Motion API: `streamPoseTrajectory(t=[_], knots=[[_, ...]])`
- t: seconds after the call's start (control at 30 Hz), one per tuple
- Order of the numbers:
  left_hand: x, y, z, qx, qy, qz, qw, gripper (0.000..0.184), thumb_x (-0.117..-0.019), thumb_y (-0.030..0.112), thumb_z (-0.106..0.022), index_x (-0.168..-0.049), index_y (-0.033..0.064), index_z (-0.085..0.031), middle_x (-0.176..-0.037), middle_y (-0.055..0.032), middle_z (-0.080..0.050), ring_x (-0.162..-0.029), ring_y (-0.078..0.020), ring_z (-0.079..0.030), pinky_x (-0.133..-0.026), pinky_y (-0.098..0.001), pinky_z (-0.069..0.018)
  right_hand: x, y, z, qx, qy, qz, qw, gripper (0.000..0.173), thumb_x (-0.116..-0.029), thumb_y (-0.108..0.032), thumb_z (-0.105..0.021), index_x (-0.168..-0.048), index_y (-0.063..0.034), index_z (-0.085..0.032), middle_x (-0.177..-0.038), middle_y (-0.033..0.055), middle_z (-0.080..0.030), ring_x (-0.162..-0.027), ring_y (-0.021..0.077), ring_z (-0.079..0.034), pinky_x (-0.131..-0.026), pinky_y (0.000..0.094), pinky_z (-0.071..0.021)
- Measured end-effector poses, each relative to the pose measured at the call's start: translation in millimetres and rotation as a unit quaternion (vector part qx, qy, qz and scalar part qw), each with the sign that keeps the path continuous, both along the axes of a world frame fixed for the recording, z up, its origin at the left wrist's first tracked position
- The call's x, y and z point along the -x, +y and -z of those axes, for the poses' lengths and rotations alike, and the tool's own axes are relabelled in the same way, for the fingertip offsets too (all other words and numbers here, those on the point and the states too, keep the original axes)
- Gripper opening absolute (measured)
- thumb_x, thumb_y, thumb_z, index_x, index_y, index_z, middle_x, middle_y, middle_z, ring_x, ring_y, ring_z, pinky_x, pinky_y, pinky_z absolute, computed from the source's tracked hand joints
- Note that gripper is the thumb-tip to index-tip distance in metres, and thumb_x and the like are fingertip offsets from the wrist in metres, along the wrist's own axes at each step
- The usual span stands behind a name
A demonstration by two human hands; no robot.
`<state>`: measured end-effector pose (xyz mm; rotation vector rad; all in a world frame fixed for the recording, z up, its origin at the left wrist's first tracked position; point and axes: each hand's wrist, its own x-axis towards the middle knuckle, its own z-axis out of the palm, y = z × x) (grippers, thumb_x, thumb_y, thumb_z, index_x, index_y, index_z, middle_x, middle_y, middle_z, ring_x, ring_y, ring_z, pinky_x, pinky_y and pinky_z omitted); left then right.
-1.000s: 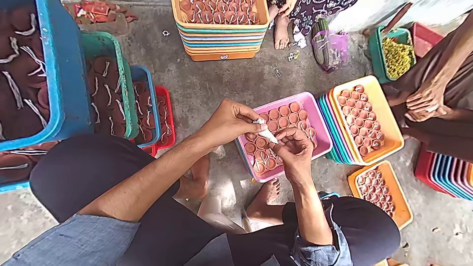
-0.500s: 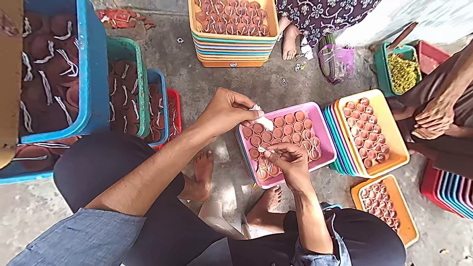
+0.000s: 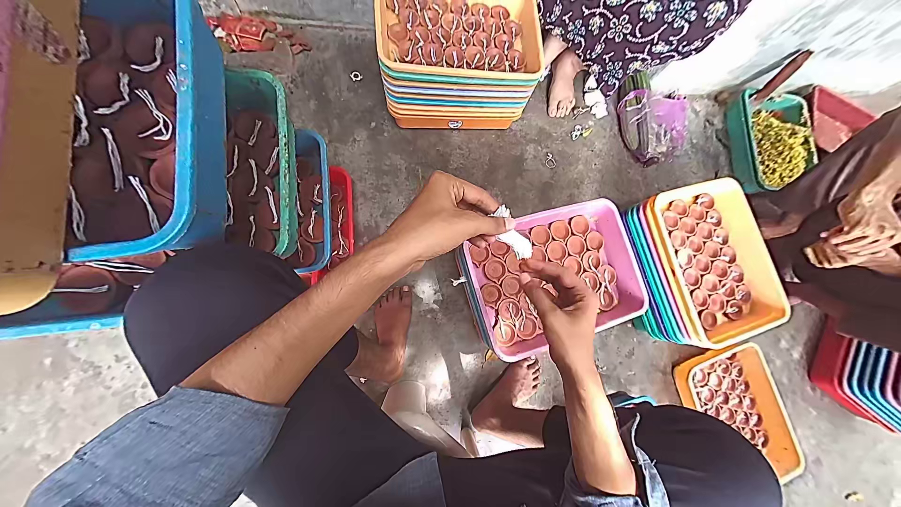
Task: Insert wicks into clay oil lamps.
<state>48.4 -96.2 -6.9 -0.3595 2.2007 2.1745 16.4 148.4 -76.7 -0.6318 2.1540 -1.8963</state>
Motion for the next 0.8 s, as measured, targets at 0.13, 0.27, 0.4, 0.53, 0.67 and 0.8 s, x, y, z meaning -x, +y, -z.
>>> streamPoseTrajectory(t=[0.13,0.27,0.4,0.53,0.67,0.8], knots=[[-0.5,5.3,1.5,0.006,-0.015,0.017,1.000,0.015,-0.0903,0.013,-0.079,-0.097,-0.0005,-0.076,-0.081,-0.0081,-0.075,-0.069,-0.0128,-0.072,-0.067,-0.0262,-0.0624,-5.3,-2.6,-19.6,0.082,0.048,-0.005,0.995,0.030,-0.0904,0.001,-0.073,-0.120,0.0023,-0.067,-0.120,0.0161,-0.070,-0.107,0.0279,-0.071,-0.092,0.0423,-0.0626],[-0.9,12.1,5.0,0.006,-0.018,0.043,0.999,0.015,-0.0905,0.014,-0.080,-0.095,-0.0001,-0.076,-0.079,-0.0078,-0.074,-0.067,-0.0126,-0.071,-0.065,-0.0258,-0.0617,-9.2,-6.4,-22.7,0.079,0.056,-0.016,0.995,0.033,-0.0896,0.003,-0.075,-0.122,0.0048,-0.069,-0.120,0.0162,-0.070,-0.099,0.0252,-0.073,-0.087,0.0396,-0.0650],[-1.9,17.4,6.3,-0.025,-0.016,0.056,0.998,0.017,-0.0933,0.015,-0.077,-0.099,-0.0002,-0.076,-0.081,-0.0074,-0.075,-0.069,-0.0123,-0.072,-0.067,-0.0254,-0.0622,-11.4,-7.7,-17.5,0.113,-0.031,0.022,0.993,0.018,-0.0922,0.003,-0.072,-0.110,0.0047,-0.074,-0.100,0.0153,-0.076,-0.082,0.0226,-0.075,-0.078,0.0384,-0.0661],[-0.6,23.7,9.8,-0.076,-0.005,0.066,0.995,0.026,-0.0929,0.019,-0.077,-0.112,0.0018,-0.074,-0.094,-0.0075,-0.074,-0.083,-0.0129,-0.070,-0.077,-0.0261,-0.0592,-14.3,-10.8,-23.4,0.216,-0.207,0.066,0.952,0.013,-0.0951,0.003,-0.066,-0.106,0.0042,-0.073,-0.094,0.0165,-0.073,-0.080,0.0229,-0.074,-0.082,0.0419,-0.0644],[-0.9,31.4,18.1,-0.099,-0.018,0.092,0.991,0.033,-0.0935,0.017,-0.076,-0.122,0.0019,-0.069,-0.108,-0.0077,-0.073,-0.100,-0.0143,-0.071,-0.092,-0.0296,-0.0583,-13.4,-9.9,-30.0,0.266,-0.269,0.071,0.923,0.013,-0.0977,0.002,-0.062,-0.106,0.0032,-0.071,-0.093,0.0164,-0.072,-0.081,0.0211,-0.073,-0.083,0.0391,-0.0632],[-4.6,40.5,22.8,-0.108,-0.002,0.102,0.989,0.021,-0.0961,0.014,-0.072,-0.112,0.0004,-0.074,-0.099,-0.0078,-0.075,-0.089,-0.0119,-0.070,-0.083,-0.0264,-0.0585,-15.9,-11.1,-28.1,0.276,-0.269,0.054,0.921,0.011,-0.0972,0.001,-0.063,-0.106,0.0016,-0.071,-0.095,0.0151,-0.071,-0.083,0.0210,-0.073,-0.086,0.0404,-0.0624]])
